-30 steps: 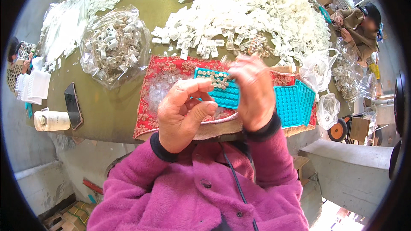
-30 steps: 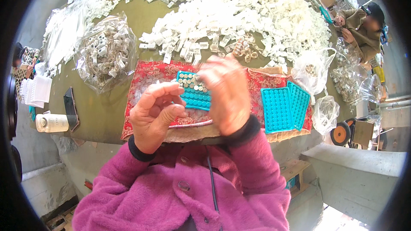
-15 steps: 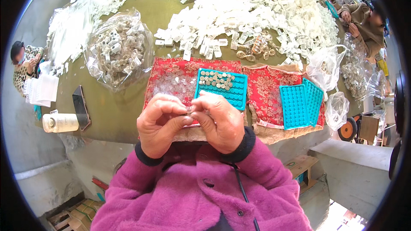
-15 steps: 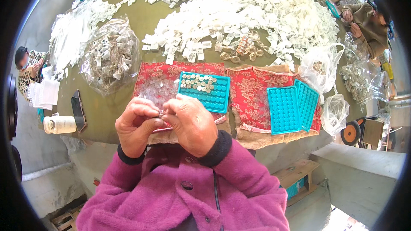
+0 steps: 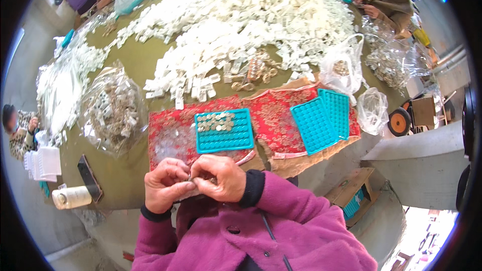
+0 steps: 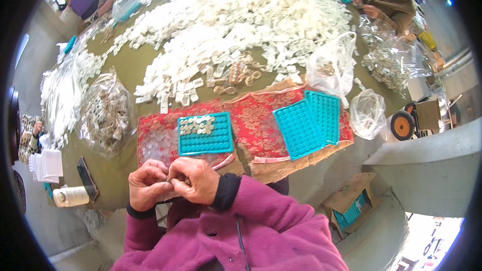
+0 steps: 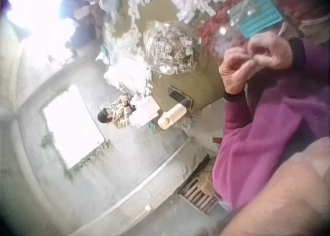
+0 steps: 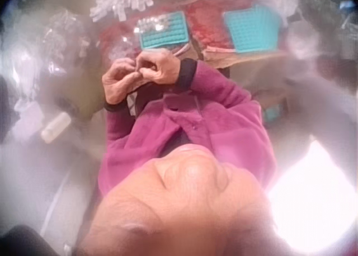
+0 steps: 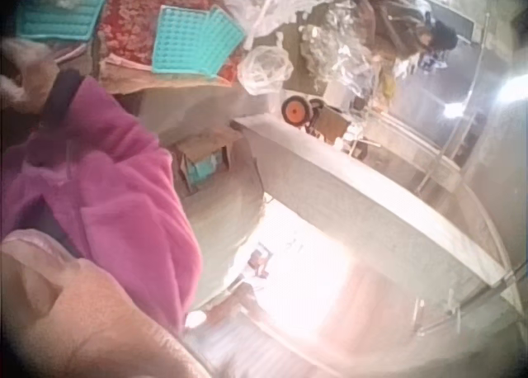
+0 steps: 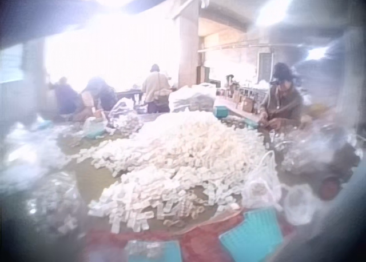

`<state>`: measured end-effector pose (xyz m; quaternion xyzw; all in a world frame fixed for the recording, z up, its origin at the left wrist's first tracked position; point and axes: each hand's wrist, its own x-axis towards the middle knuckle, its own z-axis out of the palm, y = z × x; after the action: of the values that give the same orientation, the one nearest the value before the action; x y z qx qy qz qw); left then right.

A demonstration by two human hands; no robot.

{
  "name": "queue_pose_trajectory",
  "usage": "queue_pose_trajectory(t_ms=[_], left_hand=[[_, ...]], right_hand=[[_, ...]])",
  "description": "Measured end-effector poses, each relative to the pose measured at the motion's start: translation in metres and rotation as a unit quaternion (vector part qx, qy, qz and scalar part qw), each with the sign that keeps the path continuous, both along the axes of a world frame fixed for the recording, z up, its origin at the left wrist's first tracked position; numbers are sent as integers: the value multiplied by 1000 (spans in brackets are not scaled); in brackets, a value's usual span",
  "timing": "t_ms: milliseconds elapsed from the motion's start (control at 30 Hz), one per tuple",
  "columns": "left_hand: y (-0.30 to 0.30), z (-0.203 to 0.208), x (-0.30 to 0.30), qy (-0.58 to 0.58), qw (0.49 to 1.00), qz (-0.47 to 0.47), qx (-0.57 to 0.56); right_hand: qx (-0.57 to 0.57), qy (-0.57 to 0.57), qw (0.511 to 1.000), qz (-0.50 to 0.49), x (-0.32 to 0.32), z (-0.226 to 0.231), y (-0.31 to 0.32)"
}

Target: The person assembles small electronic components by hand. They pick up a white plastic housing, insert a metal piece, and place the assembled unit into a blue tray. The process is repeated with multiple components.

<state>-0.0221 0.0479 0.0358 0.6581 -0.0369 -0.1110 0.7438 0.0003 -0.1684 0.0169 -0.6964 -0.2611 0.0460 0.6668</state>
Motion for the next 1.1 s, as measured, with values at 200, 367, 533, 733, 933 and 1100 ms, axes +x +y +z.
queue_pose_trajectory(t_ms=[200,367,533,733,933,1100], left_hand=[[0,0,4,-19,999,-39,27],[-1,-2,8,-17,998,-58,18],[-5,2,10,-1,997,-75,8],[-7,4,19,-15,995,-98,27],[-11,15,35,-71,984,-113,118],[-20,25,99,-202,916,56,343]], right_hand=[[-40,-34,998,-18,0,-4,-12],[11,19,1000,-22,-6,-9,-12],[18,11,1000,-16,-7,-10,-14],[63,-23,997,-32,-4,-11,-17],[51,-42,996,-62,-3,-18,-20],[64,-70,994,-50,-4,-19,-22]])
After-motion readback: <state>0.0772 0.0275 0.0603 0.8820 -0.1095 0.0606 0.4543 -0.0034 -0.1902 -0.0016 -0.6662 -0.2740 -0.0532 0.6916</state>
